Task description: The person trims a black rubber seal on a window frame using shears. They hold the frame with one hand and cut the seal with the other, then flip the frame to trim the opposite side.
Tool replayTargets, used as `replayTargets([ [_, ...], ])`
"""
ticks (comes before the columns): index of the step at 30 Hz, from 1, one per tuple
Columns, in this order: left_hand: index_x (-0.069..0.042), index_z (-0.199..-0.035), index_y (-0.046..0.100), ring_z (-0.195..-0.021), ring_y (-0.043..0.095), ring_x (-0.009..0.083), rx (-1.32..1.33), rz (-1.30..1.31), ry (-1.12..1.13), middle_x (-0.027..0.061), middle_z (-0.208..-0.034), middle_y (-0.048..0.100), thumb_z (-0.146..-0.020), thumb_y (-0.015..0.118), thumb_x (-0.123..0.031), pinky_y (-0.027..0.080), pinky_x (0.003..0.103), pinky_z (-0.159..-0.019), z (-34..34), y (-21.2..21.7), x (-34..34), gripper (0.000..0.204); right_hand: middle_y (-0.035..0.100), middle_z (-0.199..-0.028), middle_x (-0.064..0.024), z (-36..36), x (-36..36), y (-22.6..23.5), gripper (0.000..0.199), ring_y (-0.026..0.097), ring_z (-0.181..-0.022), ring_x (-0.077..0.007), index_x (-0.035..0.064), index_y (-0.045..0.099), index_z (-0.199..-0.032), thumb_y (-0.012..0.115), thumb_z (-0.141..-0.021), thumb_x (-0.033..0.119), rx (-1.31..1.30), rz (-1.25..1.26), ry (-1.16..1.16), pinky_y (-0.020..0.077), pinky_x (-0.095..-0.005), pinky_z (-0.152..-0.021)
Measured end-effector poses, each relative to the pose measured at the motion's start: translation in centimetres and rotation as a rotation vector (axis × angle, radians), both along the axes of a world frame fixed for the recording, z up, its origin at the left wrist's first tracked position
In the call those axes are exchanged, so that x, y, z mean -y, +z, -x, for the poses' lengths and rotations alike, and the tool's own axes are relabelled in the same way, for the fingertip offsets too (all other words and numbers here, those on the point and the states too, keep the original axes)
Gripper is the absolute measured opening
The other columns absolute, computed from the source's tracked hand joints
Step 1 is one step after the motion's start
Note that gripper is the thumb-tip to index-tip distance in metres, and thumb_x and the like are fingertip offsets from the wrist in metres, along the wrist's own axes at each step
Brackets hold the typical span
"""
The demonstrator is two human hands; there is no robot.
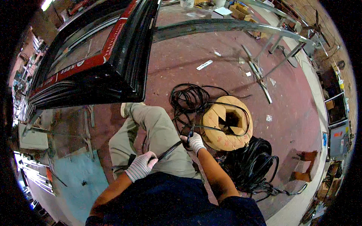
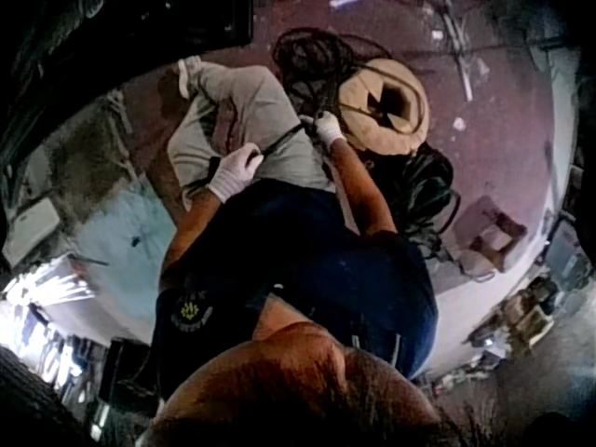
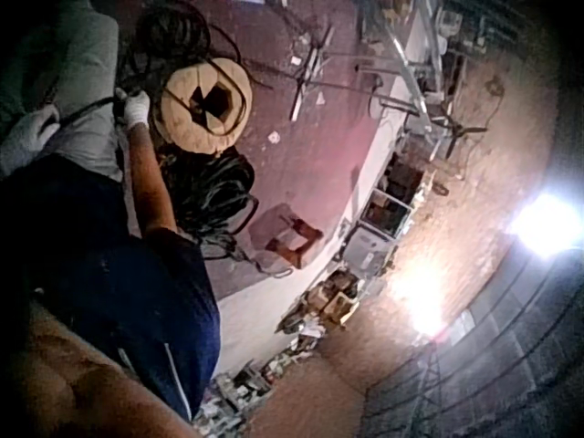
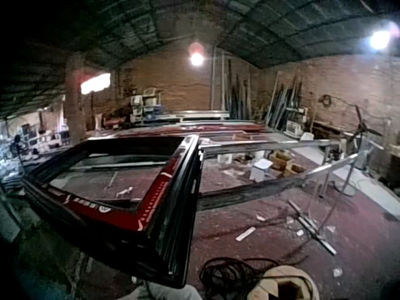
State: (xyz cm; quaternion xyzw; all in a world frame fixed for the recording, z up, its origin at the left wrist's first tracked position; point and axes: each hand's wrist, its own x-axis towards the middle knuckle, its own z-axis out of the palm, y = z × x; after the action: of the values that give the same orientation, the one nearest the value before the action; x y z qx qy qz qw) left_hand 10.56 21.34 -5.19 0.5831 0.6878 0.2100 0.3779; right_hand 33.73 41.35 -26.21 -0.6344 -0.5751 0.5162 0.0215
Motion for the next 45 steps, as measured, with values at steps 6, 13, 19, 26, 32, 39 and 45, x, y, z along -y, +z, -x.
replayTargets([
  [6,-0.004,-0.104,0.067,-0.078,0.071,0.0288,-0.021,0.089,0.066,0.0155,-0.083,0.071,-0.091,0.076,-0.036,0.055,0.04,-0.07,0.4,3.2,0.3,0.035,0.069,-0.087,-0.0062,0.2,-1.3,-0.6,0.048,0.063,-0.075,-0.0221,0.0073,0.065,-0.098,0.095,-0.072,0.034,-0.281,0.325,-0.063,0.0554,-0.0425,-0.077],
  [13,-0.007,-0.104,0.07,-0.081,0.071,0.0249,-0.048,-0.005,0.358,0.0133,-0.086,0.073,-0.09,0.076,-0.024,0.055,0.037,-0.076,8.0,10.9,3.9,0.023,0.07,-0.089,-0.0108,-16.2,-8.7,2.4,0.026,0.065,-0.066,-0.0251,0.0051,0.059,-0.099,0.06,-0.101,0.031,-0.75,-0.085,-0.906,0.0545,-0.0431,-0.057],
  [19,-0.003,-0.11,0.065,-0.087,0.063,0.0221,-0.021,-0.275,1.134,0.0091,-0.099,0.069,-0.098,0.066,-0.022,0.052,0.036,-0.081,31.6,2.8,28.0,0.022,0.068,-0.079,-0.0062,-25.2,-14.1,20.3,0.022,0.061,-0.064,-0.0197,0.0017,0.065,-0.095,0.081,-0.082,0.004,-0.595,-0.573,-0.786,0.0483,-0.0342,-0.058],
  [26,-0.001,-0.129,0.06,-0.1,0.065,0.0287,-0.731,0.077,1.105,0.0162,-0.114,0.07,-0.103,0.063,-0.029,0.052,0.04,-0.088,44.9,4.6,42.8,0.038,0.063,-0.076,-0.0047,-40.8,-20.7,24.2,0.015,0.059,-0.061,-0.0183,0.0055,0.062,-0.093,0.072,-0.093,0.017,-0.373,-0.807,-0.923,0.0474,-0.0344,-0.054],
  [32,0.0,-0.103,0.066,-0.092,0.066,0.0363,-0.854,0.269,1.057,0.0137,-0.098,0.068,-0.103,0.058,-0.04,0.054,0.045,-0.084,37.0,-4.3,41.3,0.041,0.058,-0.077,-0.0093,-32.4,-17.4,13.4,0.018,0.055,-0.053,-0.0215,0.0017,0.057,-0.097,0.071,-0.085,0.004,-0.065,-0.434,-0.533,0.0416,-0.0339,-0.045],
  [39,-0.001,-0.113,0.067,-0.109,0.062,0.0418,-0.735,0.458,0.702,0.0215,-0.115,0.067,-0.092,0.07,-0.036,0.051,0.048,-0.096,22.3,3.5,22.5,0.041,0.066,-0.081,-0.0056,-19.3,-12.7,7.2,0.024,0.061,-0.066,-0.0219,-0.0013,0.067,-0.112,0.065,-0.088,-0.001,-0.601,-0.074,-0.632,0.0518,-0.0335,-0.063],
  [45,-0.007,-0.111,0.069,-0.105,0.063,0.0375,-0.675,-0.608,0.359,0.0144,-0.113,0.067,-0.086,0.076,-0.015,0.051,0.048,-0.093,13.6,15.1,3.1,0.027,0.07,-0.085,-0.0063,-6.8,-8.9,24.6,0.017,0.069,-0.071,-0.0193,0.0018,0.063,-0.095,0.077,-0.088,0.007,-0.472,-0.188,-0.36,0.0534,-0.0322,-0.06],
])
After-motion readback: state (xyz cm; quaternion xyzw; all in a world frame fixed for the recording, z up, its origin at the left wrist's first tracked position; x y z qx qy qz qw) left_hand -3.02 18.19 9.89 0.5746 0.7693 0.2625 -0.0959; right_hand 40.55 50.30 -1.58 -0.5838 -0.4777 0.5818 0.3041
